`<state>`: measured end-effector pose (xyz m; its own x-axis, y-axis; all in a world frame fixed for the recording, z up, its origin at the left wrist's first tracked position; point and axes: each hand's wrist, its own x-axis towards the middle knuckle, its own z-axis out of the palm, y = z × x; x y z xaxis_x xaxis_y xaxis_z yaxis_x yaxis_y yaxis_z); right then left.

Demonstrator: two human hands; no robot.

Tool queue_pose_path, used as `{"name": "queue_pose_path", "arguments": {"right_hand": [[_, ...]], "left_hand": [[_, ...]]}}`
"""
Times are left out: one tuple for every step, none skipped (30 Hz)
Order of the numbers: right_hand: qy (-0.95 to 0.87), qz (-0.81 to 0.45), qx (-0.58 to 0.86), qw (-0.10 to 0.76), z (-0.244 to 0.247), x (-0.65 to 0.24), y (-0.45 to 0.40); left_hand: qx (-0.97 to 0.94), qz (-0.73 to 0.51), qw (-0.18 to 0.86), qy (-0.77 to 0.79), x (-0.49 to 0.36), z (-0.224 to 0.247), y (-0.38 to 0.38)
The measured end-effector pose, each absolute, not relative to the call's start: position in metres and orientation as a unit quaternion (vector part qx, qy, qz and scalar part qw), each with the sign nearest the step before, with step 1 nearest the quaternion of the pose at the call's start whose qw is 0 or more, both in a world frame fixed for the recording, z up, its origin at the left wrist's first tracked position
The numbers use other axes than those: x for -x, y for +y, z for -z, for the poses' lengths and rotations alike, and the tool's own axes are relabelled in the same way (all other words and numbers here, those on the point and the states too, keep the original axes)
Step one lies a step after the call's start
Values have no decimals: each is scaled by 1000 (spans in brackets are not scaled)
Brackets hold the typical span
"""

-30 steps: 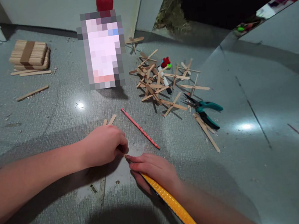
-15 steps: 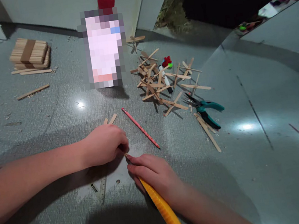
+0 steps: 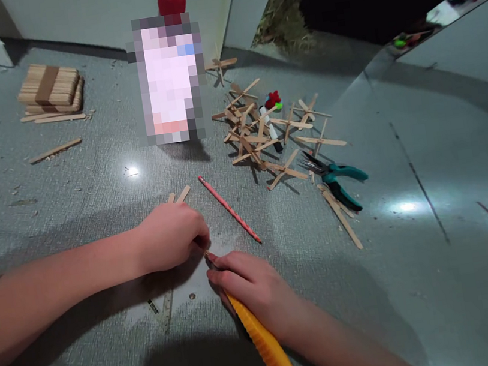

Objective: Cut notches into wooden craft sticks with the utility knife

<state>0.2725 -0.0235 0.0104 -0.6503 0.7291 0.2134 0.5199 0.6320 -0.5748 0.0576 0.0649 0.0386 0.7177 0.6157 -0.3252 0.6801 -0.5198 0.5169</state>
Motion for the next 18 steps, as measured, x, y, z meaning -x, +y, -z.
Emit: {"name": "queue_pose_path", "arguments": {"right_hand": [[-878, -234, 353, 222, -12, -272, -23], [-881, -230, 349, 220, -13, -271, -23], [-884, -227, 346, 217, -15, -271, -22], [-888, -223, 343, 212, -16, -270, -22], [-890, -218, 342, 208, -16, -270, -22], [-892, -215, 341, 206, -17, -269, -22], [-893, -212, 339, 206, -17, -269, -22], [-894, -210, 337, 207, -16, -269, -22], [-894, -211, 337, 207, -16, -270, -22], [-894, -213, 336, 207, -16, -270, -22], [-893, -215, 337, 208, -16, -271, -22], [-891, -217, 339, 209, -16, -271, -22], [-889, -223, 341, 207, -16, -271, -22], [-887, -228, 345, 203, -17, -272, -22], [-886, -231, 347, 203, -17, -272, -21], [-886, -233, 345, 204, -17, -272, -21], [-886, -235, 344, 204, -17, -272, -21], [-884, -242, 344, 204, -17, -273, -21]], "left_hand": [[-870, 52, 318, 374, -58, -39, 65], [-870, 53, 316, 375, -58, -39, 65], [-870, 54, 315, 375, -58, -40, 65], [-871, 56, 313, 375, -58, -40, 65], [-871, 60, 312, 374, -58, -41, 65], [-872, 64, 311, 374, -58, -42, 65], [-872, 67, 310, 374, -58, -42, 65], [-872, 68, 309, 374, -58, -43, 65], [-872, 68, 308, 374, -58, -43, 65], [-873, 67, 306, 373, -58, -44, 65], [-874, 65, 305, 372, -58, -44, 65], [-875, 63, 305, 371, -58, -43, 65], [-875, 62, 305, 370, -58, -43, 65], [-875, 62, 306, 371, -58, -43, 65], [-875, 61, 306, 371, -58, -43, 65], [-875, 60, 306, 370, -58, -43, 65], [-875, 60, 305, 370, -57, -43, 65], [-876, 60, 305, 369, -57, -43, 66]]}}
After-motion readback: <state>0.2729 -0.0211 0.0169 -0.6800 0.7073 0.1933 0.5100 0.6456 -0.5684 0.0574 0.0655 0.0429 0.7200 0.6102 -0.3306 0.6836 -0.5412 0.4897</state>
